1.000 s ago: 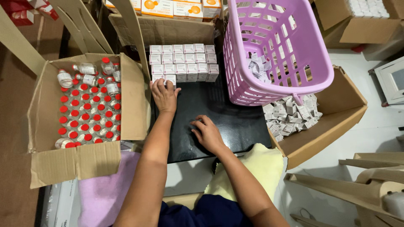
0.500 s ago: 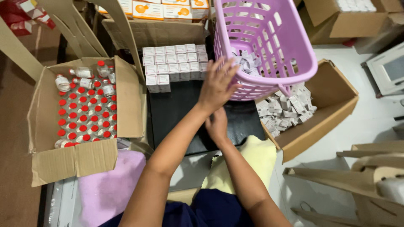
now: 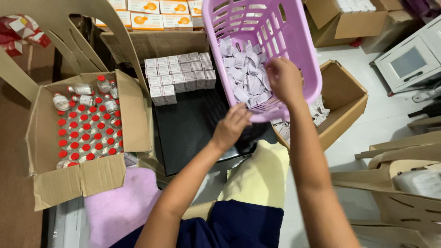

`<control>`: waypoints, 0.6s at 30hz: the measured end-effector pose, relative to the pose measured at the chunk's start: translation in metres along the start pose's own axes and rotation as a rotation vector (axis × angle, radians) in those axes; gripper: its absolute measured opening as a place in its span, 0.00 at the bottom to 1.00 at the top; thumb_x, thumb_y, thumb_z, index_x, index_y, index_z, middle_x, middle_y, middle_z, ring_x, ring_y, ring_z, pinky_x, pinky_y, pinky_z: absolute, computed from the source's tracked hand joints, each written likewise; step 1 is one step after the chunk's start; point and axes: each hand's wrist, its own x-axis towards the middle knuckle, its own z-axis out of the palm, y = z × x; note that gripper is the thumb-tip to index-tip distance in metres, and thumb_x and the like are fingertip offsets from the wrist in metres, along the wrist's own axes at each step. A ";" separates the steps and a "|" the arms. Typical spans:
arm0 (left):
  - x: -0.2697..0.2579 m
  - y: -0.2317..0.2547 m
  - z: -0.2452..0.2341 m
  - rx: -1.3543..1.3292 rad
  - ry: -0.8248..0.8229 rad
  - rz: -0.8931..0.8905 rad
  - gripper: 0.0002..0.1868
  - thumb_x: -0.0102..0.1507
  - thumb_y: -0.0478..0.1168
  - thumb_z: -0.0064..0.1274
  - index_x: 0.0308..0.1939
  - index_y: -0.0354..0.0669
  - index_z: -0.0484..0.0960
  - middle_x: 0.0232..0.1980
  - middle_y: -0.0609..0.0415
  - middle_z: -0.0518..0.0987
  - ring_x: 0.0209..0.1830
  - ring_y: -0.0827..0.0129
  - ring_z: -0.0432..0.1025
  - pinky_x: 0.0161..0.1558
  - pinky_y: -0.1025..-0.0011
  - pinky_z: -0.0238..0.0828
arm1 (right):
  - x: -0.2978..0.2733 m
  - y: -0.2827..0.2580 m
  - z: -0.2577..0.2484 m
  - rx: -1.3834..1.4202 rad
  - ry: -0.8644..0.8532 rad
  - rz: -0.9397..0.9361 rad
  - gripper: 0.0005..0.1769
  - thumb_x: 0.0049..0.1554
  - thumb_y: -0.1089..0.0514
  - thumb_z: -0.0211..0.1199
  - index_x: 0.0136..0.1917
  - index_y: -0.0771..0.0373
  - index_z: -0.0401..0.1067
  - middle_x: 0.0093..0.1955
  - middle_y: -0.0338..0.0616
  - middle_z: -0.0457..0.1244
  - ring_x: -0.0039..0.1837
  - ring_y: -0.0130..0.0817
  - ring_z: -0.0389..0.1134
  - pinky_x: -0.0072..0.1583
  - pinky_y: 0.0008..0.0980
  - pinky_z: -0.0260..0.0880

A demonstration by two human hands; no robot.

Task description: The person repeatedly picks small bottles with red caps from a cardboard box, places them into small white boxes, and stacks the closed boxes on the table. The person also handles folded paper inserts from a pink basket and places them into the boxes before closing them.

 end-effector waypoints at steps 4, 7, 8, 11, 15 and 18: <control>-0.016 0.014 0.002 0.028 -0.023 0.114 0.16 0.63 0.38 0.60 0.54 0.39 0.81 0.57 0.51 0.78 0.65 0.59 0.72 0.52 0.68 0.77 | 0.032 0.065 0.071 -0.263 -0.398 0.094 0.08 0.56 0.63 0.63 0.49 0.57 0.79 0.51 0.51 0.69 0.53 0.52 0.71 0.53 0.50 0.70; -0.024 0.020 0.003 0.047 -0.028 0.190 0.14 0.63 0.35 0.56 0.53 0.37 0.81 0.56 0.50 0.78 0.64 0.59 0.72 0.55 0.68 0.78 | 0.020 0.113 0.118 -0.333 -0.436 0.159 0.13 0.48 0.62 0.66 0.49 0.58 0.79 0.53 0.53 0.68 0.54 0.56 0.70 0.53 0.52 0.70; -0.025 0.021 0.003 0.050 -0.029 0.206 0.14 0.62 0.34 0.55 0.52 0.37 0.81 0.56 0.49 0.78 0.64 0.59 0.73 0.56 0.68 0.78 | 0.013 0.126 0.131 -0.360 -0.421 0.219 0.13 0.47 0.61 0.67 0.48 0.58 0.78 0.53 0.54 0.68 0.54 0.57 0.70 0.53 0.52 0.70; -0.028 0.021 -0.001 0.047 -0.022 0.233 0.13 0.62 0.34 0.55 0.51 0.37 0.80 0.55 0.50 0.78 0.63 0.60 0.73 0.57 0.67 0.78 | -0.007 0.151 0.160 -0.458 -0.375 0.243 0.08 0.51 0.62 0.64 0.46 0.59 0.79 0.55 0.53 0.68 0.57 0.56 0.70 0.55 0.52 0.71; -0.024 0.015 -0.006 0.023 -0.040 0.231 0.14 0.61 0.33 0.56 0.51 0.35 0.80 0.55 0.48 0.78 0.63 0.59 0.73 0.58 0.66 0.78 | -0.008 0.163 0.166 -0.498 -0.331 0.218 0.06 0.58 0.64 0.61 0.45 0.58 0.78 0.55 0.51 0.69 0.59 0.54 0.71 0.58 0.52 0.72; -0.015 0.012 -0.007 0.003 -0.006 0.213 0.14 0.62 0.35 0.58 0.51 0.35 0.81 0.55 0.47 0.78 0.62 0.57 0.72 0.53 0.66 0.77 | -0.005 0.161 0.150 -0.351 -0.265 0.137 0.06 0.54 0.62 0.62 0.44 0.59 0.79 0.52 0.52 0.69 0.57 0.56 0.71 0.55 0.53 0.71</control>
